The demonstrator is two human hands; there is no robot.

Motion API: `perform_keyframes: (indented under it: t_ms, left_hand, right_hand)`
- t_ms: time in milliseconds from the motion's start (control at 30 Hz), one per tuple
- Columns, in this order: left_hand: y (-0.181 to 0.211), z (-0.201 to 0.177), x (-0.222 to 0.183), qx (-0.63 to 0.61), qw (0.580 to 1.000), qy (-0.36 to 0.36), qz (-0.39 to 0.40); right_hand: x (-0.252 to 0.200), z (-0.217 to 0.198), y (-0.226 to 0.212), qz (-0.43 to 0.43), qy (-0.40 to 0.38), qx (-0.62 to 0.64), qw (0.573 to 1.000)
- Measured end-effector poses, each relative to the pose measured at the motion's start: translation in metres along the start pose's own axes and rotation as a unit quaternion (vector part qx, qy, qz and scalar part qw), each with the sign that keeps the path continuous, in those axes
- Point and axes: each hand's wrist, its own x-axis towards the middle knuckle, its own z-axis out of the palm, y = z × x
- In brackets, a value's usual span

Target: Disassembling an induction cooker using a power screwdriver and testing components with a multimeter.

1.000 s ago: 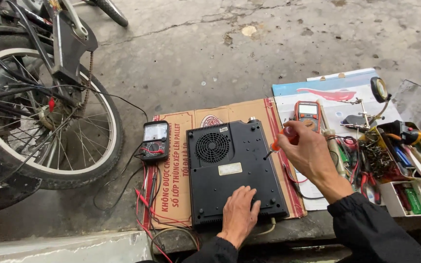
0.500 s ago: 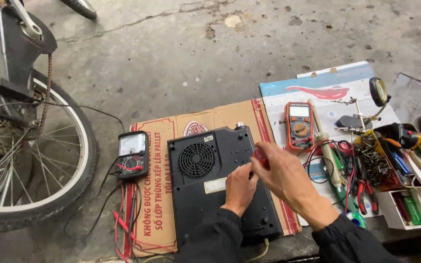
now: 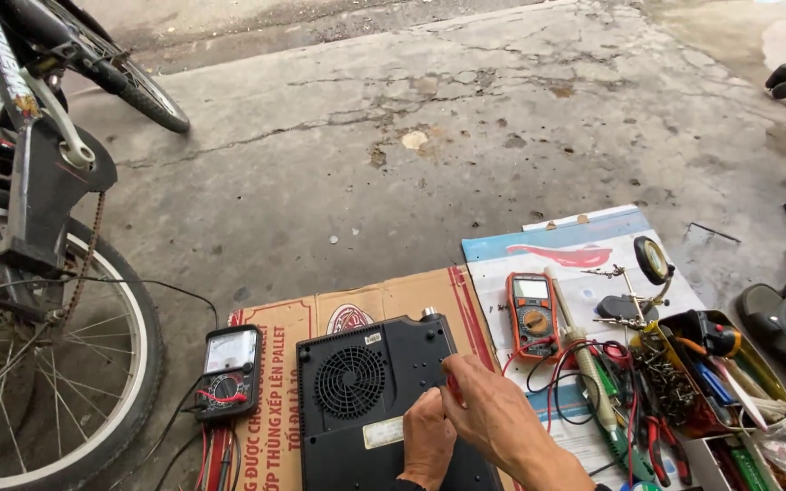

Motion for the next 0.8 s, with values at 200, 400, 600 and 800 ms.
perform_keyframes:
  t_ms: [200,400,600,800]
  left_hand:
    - [-0.038,0.021,-0.004,0.062,0.998,0.000,-0.024]
    - [-0.048,0.033,-0.003,0.054,0.998,0.039,0.020]
    - [-0.056,0.039,-0.001,0.068,0.997,0.021,-0.003]
    - [-0.048,0.034,-0.003,0.050,0.998,0.024,0.001]
  right_hand:
    - [0.005,0.009,0.007,-0.028,-0.006,0.010,1.000]
    - [0.006,0.009,0.014,-0.010,-0.016,0.007,1.000]
    - [0.009,0.006,0.008,0.053,-0.026,-0.036,0.998]
    - [0.005,0.017,0.004,0.069,0.018,-0.141,0.987]
